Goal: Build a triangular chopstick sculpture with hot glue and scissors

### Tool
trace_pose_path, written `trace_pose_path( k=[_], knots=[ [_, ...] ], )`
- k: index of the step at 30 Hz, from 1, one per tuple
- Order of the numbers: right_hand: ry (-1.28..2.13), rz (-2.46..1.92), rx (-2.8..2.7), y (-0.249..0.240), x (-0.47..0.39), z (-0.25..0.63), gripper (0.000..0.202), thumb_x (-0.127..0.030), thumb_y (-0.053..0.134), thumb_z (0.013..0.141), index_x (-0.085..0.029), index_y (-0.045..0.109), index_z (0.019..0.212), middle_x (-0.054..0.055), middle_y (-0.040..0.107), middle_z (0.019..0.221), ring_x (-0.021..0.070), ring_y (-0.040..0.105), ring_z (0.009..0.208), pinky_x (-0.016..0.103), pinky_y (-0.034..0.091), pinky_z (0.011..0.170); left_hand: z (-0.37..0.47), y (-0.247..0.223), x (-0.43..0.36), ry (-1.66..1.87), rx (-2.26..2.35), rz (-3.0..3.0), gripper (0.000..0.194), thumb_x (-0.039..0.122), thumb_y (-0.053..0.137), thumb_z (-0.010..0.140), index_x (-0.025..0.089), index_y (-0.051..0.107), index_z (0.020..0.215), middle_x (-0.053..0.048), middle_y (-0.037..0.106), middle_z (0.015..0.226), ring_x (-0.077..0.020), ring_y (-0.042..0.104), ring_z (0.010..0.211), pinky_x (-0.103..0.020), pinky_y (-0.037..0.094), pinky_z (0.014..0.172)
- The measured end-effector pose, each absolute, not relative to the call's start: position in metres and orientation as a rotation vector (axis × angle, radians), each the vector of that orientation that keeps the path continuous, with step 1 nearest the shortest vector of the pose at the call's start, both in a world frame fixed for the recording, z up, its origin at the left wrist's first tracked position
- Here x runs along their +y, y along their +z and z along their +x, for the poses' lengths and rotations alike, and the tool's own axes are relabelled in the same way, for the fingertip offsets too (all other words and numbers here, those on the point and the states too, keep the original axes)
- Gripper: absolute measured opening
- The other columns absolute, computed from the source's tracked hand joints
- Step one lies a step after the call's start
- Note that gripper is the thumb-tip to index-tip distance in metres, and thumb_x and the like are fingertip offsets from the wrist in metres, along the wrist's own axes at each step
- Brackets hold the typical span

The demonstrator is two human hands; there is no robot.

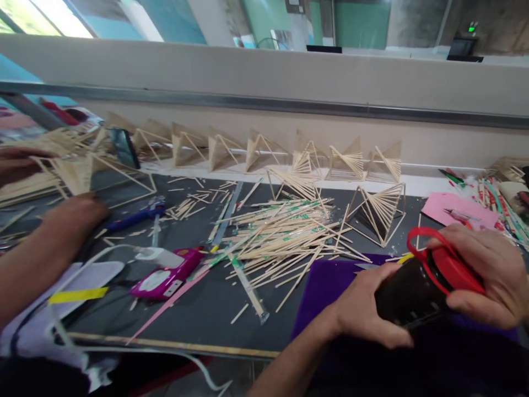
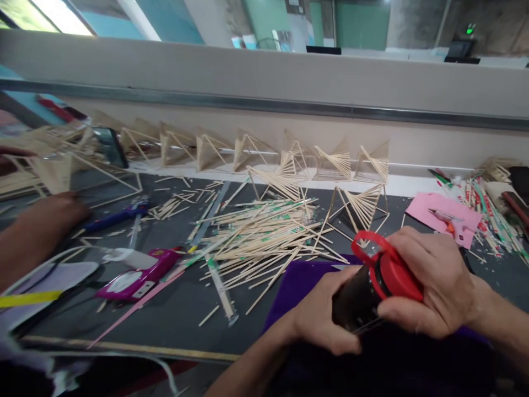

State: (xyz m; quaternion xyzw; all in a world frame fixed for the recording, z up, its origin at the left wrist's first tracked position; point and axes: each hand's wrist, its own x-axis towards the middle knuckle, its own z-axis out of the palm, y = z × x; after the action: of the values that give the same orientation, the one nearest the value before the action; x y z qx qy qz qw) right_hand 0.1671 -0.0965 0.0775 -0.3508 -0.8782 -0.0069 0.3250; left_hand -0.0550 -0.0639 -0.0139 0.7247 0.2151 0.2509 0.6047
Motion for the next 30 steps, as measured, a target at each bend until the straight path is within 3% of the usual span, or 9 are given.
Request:
trace_pose_path(
  k=[5, 11, 14, 19, 24, 27, 30],
  knots=[
    [0.121, -0.691, -2.493, 0.098, -0.109, 0.172, 0.062, -0.061, 0.059, 0.084, -0.019, 0.055, 0.13, 0.012, 0.07, 0.109, 0.0238, 0.067, 0.101, 0.034, 0.055, 0.083, -0.06, -0.028, -0.054, 0.192, 0.109, 1.215, 0.099, 0.05, 0.089, 0.041, 0.016, 0.055, 0.128, -0.011, 0.067, 0.118, -0.0311, 0.064, 0.102, -0.041, 0.051, 0.089],
    [0.253, -0.588, -2.721, 0.117, -0.118, 0.178, 0.042, -0.044, 0.055, 0.093, -0.022, 0.059, 0.128, 0.008, 0.067, 0.118, 0.019, 0.061, 0.112, 0.033, 0.049, 0.098, -0.067, -0.035, -0.047, 0.107, 0.141, 1.211, 0.093, 0.04, 0.093, 0.033, 0.018, 0.059, 0.117, -0.005, 0.066, 0.112, -0.0251, 0.063, 0.099, -0.037, 0.052, 0.088],
    [0.285, -0.52, -2.787, 0.123, -0.121, 0.178, 0.032, -0.034, 0.056, 0.093, -0.024, 0.063, 0.122, 0.006, 0.068, 0.115, 0.0172, 0.061, 0.109, 0.032, 0.049, 0.097, -0.066, -0.033, -0.044, 0.019, 0.116, 1.159, 0.093, 0.039, 0.093, 0.033, 0.017, 0.059, 0.117, -0.005, 0.067, 0.105, -0.023, 0.064, 0.092, -0.034, 0.054, 0.081],
    [0.161, -0.539, -2.828, 0.122, -0.137, 0.176, 0.027, -0.03, 0.06, 0.091, -0.029, 0.067, 0.117, 0.001, 0.069, 0.111, 0.0149, 0.063, 0.101, 0.029, 0.052, 0.094, -0.059, -0.036, -0.041, -0.118, 0.042, 1.108, 0.097, 0.039, 0.093, 0.032, 0.016, 0.059, 0.12, -0.004, 0.069, 0.1, -0.0242, 0.066, 0.089, -0.035, 0.055, 0.081],
    [0.255, -0.854, -2.736, 0.121, -0.163, 0.183, 0.029, -0.04, 0.063, 0.088, -0.033, 0.067, 0.116, -0.002, 0.069, 0.112, 0.0141, 0.066, 0.095, 0.022, 0.059, 0.081, -0.057, -0.041, -0.034, -0.221, 0.04, 1.129, 0.094, 0.043, 0.092, 0.031, 0.015, 0.063, 0.116, -0.005, 0.07, 0.097, -0.026, 0.067, 0.086, -0.037, 0.054, 0.082],
    [0.1, -1.025, -2.63, 0.126, -0.179, 0.191, 0.03, -0.033, 0.067, 0.085, -0.035, 0.067, 0.115, -0.002, 0.071, 0.105, 0.0179, 0.067, 0.096, 0.025, 0.061, 0.077, -0.062, -0.037, -0.035, -0.135, 0.081, 1.133, 0.092, 0.048, 0.091, 0.033, 0.015, 0.063, 0.114, -0.006, 0.071, 0.098, -0.0249, 0.067, 0.085, -0.035, 0.054, 0.08],
    [-0.056, -1.083, -2.573, 0.126, -0.188, 0.197, 0.031, -0.03, 0.065, 0.086, -0.034, 0.066, 0.117, -0.001, 0.072, 0.106, 0.0198, 0.067, 0.099, 0.03, 0.058, 0.085, -0.069, -0.02, -0.038, 0.103, 0.118, 1.25, 0.085, 0.043, 0.092, 0.04, 0.018, 0.061, 0.115, -0.005, 0.071, 0.099, -0.0245, 0.067, 0.087, -0.034, 0.053, 0.082]
  ],
)
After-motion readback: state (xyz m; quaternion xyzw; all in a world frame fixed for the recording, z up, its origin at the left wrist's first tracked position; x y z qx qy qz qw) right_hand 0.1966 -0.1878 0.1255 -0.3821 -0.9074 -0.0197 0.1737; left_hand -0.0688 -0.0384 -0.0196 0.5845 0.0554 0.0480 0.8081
